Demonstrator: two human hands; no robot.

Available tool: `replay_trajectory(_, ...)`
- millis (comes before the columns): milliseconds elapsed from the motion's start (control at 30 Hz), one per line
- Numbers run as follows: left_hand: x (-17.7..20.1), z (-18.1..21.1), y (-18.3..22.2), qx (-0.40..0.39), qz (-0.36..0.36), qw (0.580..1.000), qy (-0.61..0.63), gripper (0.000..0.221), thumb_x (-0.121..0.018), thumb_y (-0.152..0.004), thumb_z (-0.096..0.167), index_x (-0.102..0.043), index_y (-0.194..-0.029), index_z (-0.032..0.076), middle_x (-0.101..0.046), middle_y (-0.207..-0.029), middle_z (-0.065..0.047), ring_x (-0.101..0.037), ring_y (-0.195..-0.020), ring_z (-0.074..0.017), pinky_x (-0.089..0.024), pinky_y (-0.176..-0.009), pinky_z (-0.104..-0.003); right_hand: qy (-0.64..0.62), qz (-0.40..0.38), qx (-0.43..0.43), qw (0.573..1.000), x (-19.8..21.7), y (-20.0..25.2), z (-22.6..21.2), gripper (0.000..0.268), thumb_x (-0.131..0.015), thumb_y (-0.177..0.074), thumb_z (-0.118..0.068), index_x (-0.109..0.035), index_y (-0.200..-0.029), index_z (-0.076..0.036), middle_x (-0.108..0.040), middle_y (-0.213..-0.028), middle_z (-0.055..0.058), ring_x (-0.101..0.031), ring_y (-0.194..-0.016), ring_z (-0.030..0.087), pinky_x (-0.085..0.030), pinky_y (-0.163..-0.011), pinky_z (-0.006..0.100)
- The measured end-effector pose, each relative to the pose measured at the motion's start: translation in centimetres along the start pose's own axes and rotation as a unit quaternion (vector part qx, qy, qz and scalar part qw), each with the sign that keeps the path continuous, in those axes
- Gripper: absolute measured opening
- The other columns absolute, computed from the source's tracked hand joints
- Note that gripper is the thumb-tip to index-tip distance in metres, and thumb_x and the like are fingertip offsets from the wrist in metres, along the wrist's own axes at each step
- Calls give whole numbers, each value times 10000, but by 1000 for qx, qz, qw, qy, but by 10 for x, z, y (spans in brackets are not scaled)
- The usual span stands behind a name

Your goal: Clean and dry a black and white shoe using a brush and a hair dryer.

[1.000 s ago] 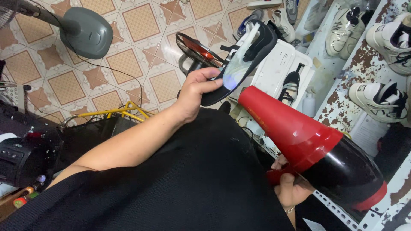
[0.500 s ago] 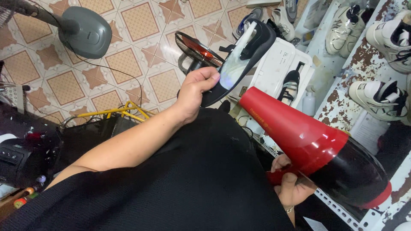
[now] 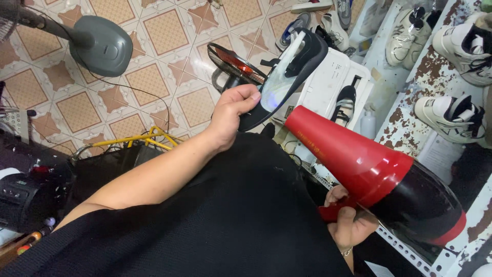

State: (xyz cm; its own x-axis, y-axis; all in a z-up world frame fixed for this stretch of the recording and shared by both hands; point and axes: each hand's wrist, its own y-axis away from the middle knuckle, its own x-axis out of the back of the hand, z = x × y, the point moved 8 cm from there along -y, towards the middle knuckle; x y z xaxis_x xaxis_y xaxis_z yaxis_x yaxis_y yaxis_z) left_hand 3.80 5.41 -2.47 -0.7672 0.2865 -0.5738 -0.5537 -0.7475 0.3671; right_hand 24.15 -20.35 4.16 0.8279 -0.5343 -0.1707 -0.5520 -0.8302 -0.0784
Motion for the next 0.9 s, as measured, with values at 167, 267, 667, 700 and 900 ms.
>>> replay_trajectory(167, 0, -1, -2, 0, -1, 1000, -10, 182, -568, -1027, 137, -634, -875, 64, -612, -797, 47, -535, -732, -44, -429, -693, -222, 28, -4, -9, 1000, 5, 2, 6, 386, -668, -1046, -194, -485, -1309, 22, -604, -1003, 169, -583, -822, 213, -527, -706, 348)
replay_trajectory(267, 1, -2, -3, 0, -1, 1000, -15, 181, -568, -1028, 139, -633, -875, 67, -606, -795, 51, -531, -730, -42, -426, -687, -222, 50, 0, 6, 999, -5, -5, -3, 387, -661, -1044, -224, -485, -1276, 31, -605, -973, 163, -584, -813, 215, -525, -671, 337)
replay_trajectory(667, -2, 1, -7, -10, -9, 1000, -17, 191, -572, -1038, 138, -628, -867, 73, -598, -792, 60, -514, -724, -30, -415, -679, -219, 14, 25, 8, 1000, -10, -11, -9, 512, -669, -1038, -230, -416, -1429, -15, -556, -853, 102, -547, -765, 202, -484, -647, 317)
replay_trajectory(700, -2, 2, -7, -10, -9, 1000, -17, 191, -572, -1038, 138, -628, -867, 73, -598, -792, 60, -514, -724, -30, -415, -679, -219, 14, 25, 8, 1000, -8, -11, -8, 512, -669, -1038, -230, -416, -1429, -15, -556, -853, 102, -547, -765, 202, -484, -647, 317)
replay_trajectory(900, -5, 7, -7, -8, -9, 1000, -18, 195, -576, -1036, 134, -633, -861, 69, -596, -788, 61, -510, -726, -30, -413, -681, -218, 36, 24, 13, 999, 0, -9, -1, 455, -650, -1037, -216, -440, -1382, -7, -558, -880, 113, -554, -761, 205, -486, -651, 324)
